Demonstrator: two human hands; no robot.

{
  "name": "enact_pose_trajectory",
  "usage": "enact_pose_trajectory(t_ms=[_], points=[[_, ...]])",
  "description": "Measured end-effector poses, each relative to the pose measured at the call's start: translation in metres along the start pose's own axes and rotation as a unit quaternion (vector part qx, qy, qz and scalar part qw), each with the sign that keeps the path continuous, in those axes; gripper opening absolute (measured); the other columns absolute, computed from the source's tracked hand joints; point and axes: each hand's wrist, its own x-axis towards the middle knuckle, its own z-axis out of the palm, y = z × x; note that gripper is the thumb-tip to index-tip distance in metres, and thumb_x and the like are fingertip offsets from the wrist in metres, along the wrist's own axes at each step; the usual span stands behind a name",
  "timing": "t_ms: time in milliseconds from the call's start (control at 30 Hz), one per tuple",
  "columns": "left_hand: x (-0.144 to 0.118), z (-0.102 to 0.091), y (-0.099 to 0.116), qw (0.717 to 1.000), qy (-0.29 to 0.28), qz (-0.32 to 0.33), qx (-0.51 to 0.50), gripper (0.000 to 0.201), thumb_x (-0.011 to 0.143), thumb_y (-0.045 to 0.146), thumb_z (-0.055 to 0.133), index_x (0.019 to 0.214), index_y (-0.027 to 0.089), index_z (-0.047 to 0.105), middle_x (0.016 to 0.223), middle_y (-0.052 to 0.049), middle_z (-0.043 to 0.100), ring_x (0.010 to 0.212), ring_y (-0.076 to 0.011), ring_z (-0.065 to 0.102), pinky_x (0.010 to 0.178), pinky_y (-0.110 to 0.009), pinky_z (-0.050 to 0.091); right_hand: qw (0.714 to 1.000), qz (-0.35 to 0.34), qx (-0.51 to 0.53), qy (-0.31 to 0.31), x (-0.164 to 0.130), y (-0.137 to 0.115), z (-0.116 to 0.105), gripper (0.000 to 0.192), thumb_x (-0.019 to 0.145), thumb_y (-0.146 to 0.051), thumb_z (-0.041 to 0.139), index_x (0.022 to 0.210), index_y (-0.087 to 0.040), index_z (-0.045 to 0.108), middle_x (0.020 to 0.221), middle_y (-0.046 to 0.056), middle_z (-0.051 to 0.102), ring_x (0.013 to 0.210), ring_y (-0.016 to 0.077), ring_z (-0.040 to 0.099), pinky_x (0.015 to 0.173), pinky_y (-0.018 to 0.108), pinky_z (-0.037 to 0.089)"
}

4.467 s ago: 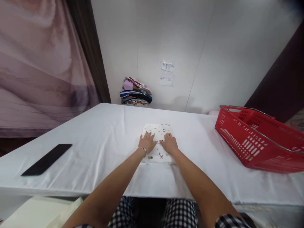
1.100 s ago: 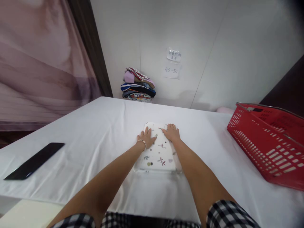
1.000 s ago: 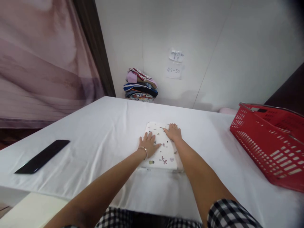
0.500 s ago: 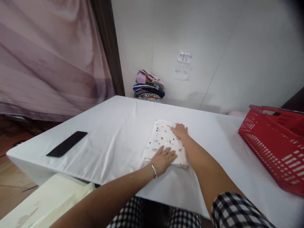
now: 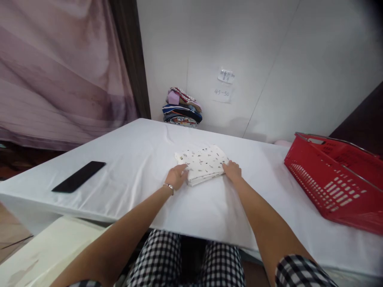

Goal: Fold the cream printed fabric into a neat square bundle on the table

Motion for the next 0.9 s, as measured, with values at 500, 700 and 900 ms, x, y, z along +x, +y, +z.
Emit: enact_pose_trajectory(t_ms=[500, 700, 900], points=[[-0.039, -0.007, -0.011, 0.999, -0.011, 0.010, -0.030, 0.034, 0.076, 0.022, 0.051, 0.109, 0.022, 0.061, 0.122, -0.001, 0.058, 0.120, -0.0193, 0.044, 0.105, -0.035, 0.036, 0.998, -0.025, 0.056, 0.013, -0.105, 0.013, 0.001, 0.057, 0.087, -0.052, 0.028, 0.121, -0.013, 0.051, 0.113, 0.016, 0.056, 0.109, 0.0285, 0.048, 0.087, 0.036, 0.038], [-0.049, 0.002, -0.005, 0.993, 0.055, -0.039, -0.099, 0.030, 0.080, 0.027, 0.047, 0.106, 0.021, 0.062, 0.114, -0.003, 0.062, 0.113, -0.0175, 0.051, 0.101, -0.033, 0.040, 0.974, -0.129, 0.093, 0.162, -0.108, 0.010, 0.008, 0.043, 0.090, -0.037, 0.031, 0.123, -0.016, 0.050, 0.136, 0.009, 0.041, 0.125, 0.0224, 0.033, 0.101, 0.037, 0.026], [-0.047, 0.000, -0.001, 0.997, 0.074, 0.008, -0.033, 0.028, 0.083, 0.031, 0.047, 0.103, 0.021, 0.064, 0.108, -0.005, 0.064, 0.105, -0.0203, 0.053, 0.096, -0.038, 0.041, 0.940, -0.297, 0.139, 0.091, -0.108, -0.026, 0.002, 0.032, 0.090, -0.030, 0.036, 0.108, -0.022, 0.061, 0.113, 0.005, 0.060, 0.111, 0.0193, 0.047, 0.098, 0.033, 0.028]])
